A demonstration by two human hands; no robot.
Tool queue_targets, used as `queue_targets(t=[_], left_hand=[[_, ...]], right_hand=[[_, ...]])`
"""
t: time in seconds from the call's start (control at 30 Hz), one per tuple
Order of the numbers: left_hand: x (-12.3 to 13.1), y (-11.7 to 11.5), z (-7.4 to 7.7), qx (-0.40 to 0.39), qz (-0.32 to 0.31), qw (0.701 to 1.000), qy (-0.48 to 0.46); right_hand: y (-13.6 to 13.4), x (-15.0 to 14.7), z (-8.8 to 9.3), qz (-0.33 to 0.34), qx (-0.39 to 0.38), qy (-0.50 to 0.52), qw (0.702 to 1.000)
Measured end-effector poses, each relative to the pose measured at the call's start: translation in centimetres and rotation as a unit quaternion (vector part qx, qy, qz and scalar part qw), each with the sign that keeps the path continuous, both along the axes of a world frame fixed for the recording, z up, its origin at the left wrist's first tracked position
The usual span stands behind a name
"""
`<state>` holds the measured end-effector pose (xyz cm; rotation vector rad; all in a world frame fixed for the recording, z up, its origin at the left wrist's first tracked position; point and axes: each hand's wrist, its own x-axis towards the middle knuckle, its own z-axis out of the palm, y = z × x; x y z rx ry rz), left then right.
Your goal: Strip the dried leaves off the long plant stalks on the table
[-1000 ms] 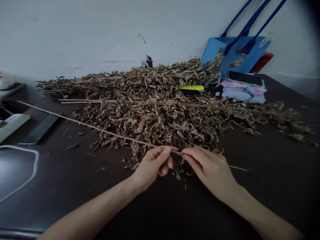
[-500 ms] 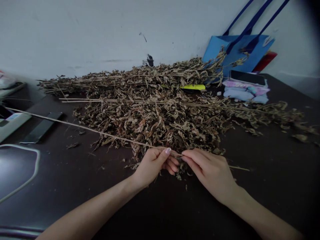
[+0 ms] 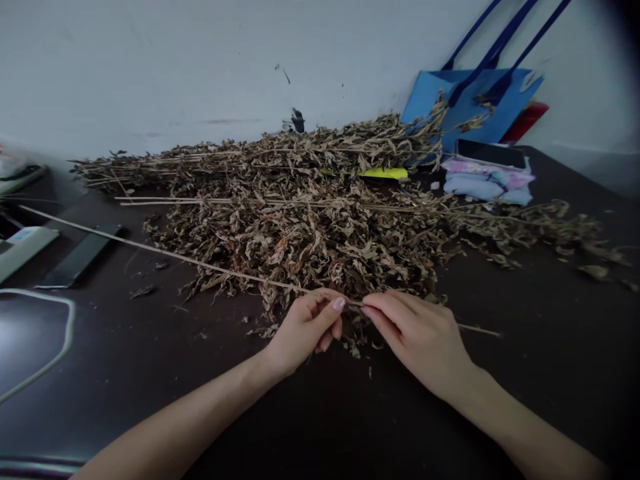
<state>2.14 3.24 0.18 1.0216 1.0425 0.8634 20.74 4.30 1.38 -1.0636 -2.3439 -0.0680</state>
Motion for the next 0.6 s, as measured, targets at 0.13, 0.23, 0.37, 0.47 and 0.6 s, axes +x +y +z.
queue_targets(t=[0.13,0.23,0.37,0.47,0.6], left_hand=[[-0.01,-0.02,-0.26,-0.014,0.030,0.998,-0.050],[-0.03,0.06,-0.40,-0.007,0.041,0.998,-0.048],[-0.11,0.11,-0.32,0.026,0.024,0.999,-0.002],[-0.14,0.11,-0.18,0.045,0.017,0.998,0.044],[-0.07,0.07,-0.10,0.050,0.011,0.996,0.066]], right_hand=[[0.07,0.05,-0.17,0.003,-0.019,0.003,1.000],[0.13,0.05,-0.16,0.012,-0.068,0.021,0.997],[0.22,0.05,0.14,0.030,-0.116,0.047,0.992],[0.23,0.01,0.37,0.031,-0.132,0.053,0.989],[0.21,-0.07,0.31,0.027,-0.142,0.061,0.988]])
